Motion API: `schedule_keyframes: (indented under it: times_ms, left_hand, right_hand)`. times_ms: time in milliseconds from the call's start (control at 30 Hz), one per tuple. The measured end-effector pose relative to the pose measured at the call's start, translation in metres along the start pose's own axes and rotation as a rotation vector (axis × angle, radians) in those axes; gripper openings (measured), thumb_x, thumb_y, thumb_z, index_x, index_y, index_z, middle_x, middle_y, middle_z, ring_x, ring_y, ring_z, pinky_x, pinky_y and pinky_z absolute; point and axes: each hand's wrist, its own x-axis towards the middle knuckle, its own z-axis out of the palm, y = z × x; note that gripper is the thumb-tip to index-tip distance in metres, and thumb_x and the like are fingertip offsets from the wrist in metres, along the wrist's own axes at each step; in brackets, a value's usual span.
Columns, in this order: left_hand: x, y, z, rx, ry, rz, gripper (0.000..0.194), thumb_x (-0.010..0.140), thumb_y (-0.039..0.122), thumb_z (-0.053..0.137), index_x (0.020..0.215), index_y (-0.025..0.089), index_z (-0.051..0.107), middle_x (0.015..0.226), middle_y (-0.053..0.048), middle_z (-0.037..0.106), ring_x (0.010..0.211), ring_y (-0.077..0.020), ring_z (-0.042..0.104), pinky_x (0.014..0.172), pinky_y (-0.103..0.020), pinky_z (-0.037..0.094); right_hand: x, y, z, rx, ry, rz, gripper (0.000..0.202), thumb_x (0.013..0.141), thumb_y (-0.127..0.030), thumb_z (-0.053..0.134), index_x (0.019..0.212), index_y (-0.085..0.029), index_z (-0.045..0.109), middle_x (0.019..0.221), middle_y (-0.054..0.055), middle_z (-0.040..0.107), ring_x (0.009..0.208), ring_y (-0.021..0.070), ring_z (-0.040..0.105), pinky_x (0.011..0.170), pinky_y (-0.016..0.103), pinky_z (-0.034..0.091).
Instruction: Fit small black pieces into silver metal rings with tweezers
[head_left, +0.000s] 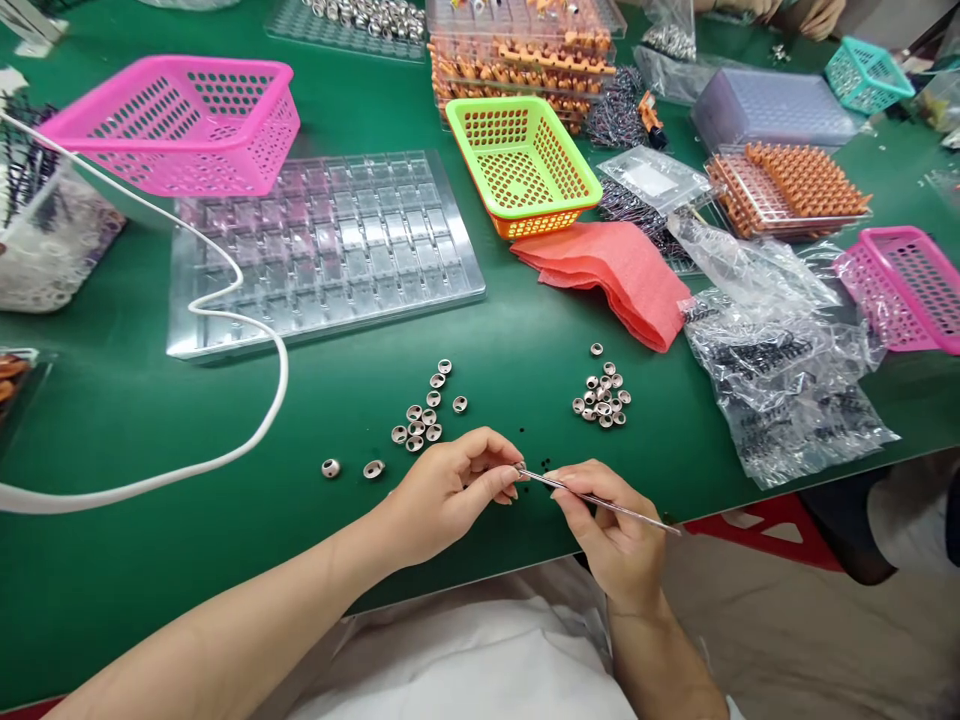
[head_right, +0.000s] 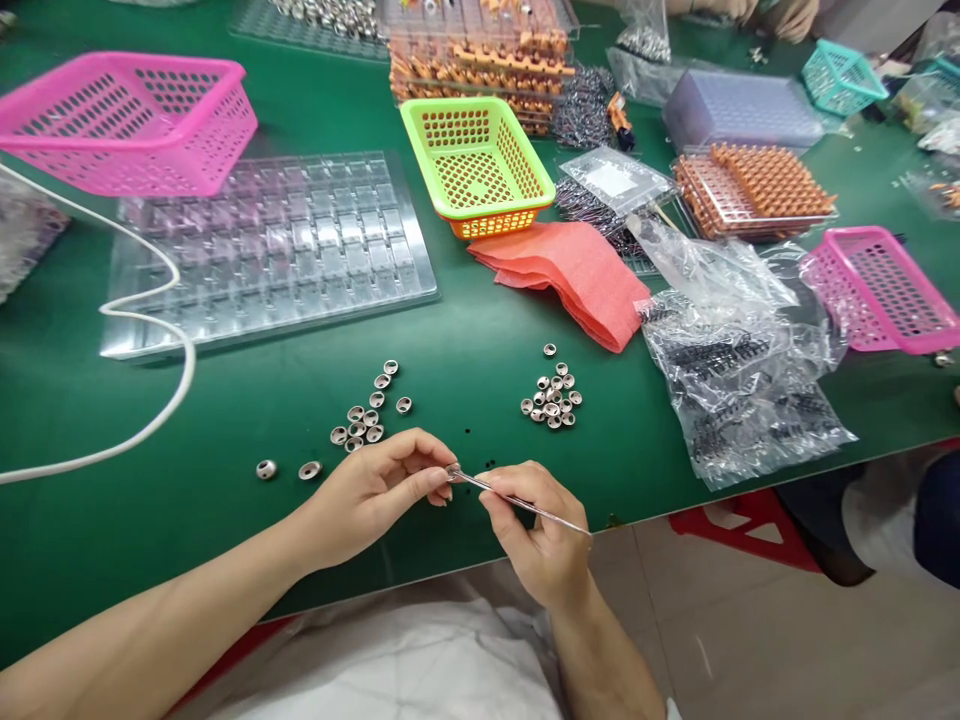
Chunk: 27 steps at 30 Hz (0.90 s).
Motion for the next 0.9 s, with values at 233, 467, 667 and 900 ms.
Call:
schedule_keyframes:
  times_ms: [233, 467, 667, 900]
  left_hand:
    - [0.002, -0.003, -0.002, -0.041, 0.011, -0.027, 0.030, 0.092, 0.034, 0.065, 0.116, 0.015, 0.067, 0.091, -0.005, 0.073, 0.081, -0.0168, 0.071, 0.079, -0.030, 0.063]
    - [0.002, -0.004, -0.008, 0.067, 0.029, -0.046, 0.031, 0.094, 0.042, 0.064, 0.110, 0.018, 0.074, 0.100, -0.008, 0.077, 0.086, -0.0202, 0.075, 0.083, -0.032, 0.063]
    - [0.004, -0.001, -0.009, 0.054, 0.062, -0.038, 0.027, 0.088, 0.041, 0.070, 0.101, 0.018, 0.071, 0.095, -0.008, 0.077, 0.081, -0.0202, 0.075, 0.077, -0.032, 0.062]
    - [0.005, -0.002, -0.008, -0.021, 0.080, -0.056, 0.026, 0.086, 0.039, 0.074, 0.101, 0.018, 0.071, 0.093, -0.006, 0.075, 0.080, -0.0179, 0.072, 0.078, -0.031, 0.062]
  right_hand:
    - [0.002, 0.000, -0.012, -0.048, 0.086, 0.023, 0.019, 0.090, -0.015, 0.070, 0.104, -0.028, 0.071, 0.096, 0.003, 0.079, 0.089, 0.0225, 0.076, 0.077, 0.038, 0.064]
    - [0.012, 0.005, -0.038, -0.253, 0.035, 0.071, 0.015, 0.091, -0.019, 0.071, 0.102, -0.028, 0.072, 0.098, 0.003, 0.078, 0.093, 0.0214, 0.075, 0.081, 0.036, 0.063]
    - [0.015, 0.006, -0.036, -0.242, -0.051, 0.042, 0.019, 0.091, -0.014, 0.068, 0.104, -0.028, 0.071, 0.097, 0.003, 0.078, 0.089, 0.0206, 0.073, 0.078, 0.035, 0.061]
    - [0.014, 0.005, -0.036, -0.225, -0.043, 0.053, 0.018, 0.091, -0.014, 0.068, 0.103, -0.027, 0.071, 0.096, 0.003, 0.077, 0.088, 0.0201, 0.073, 0.077, 0.035, 0.060]
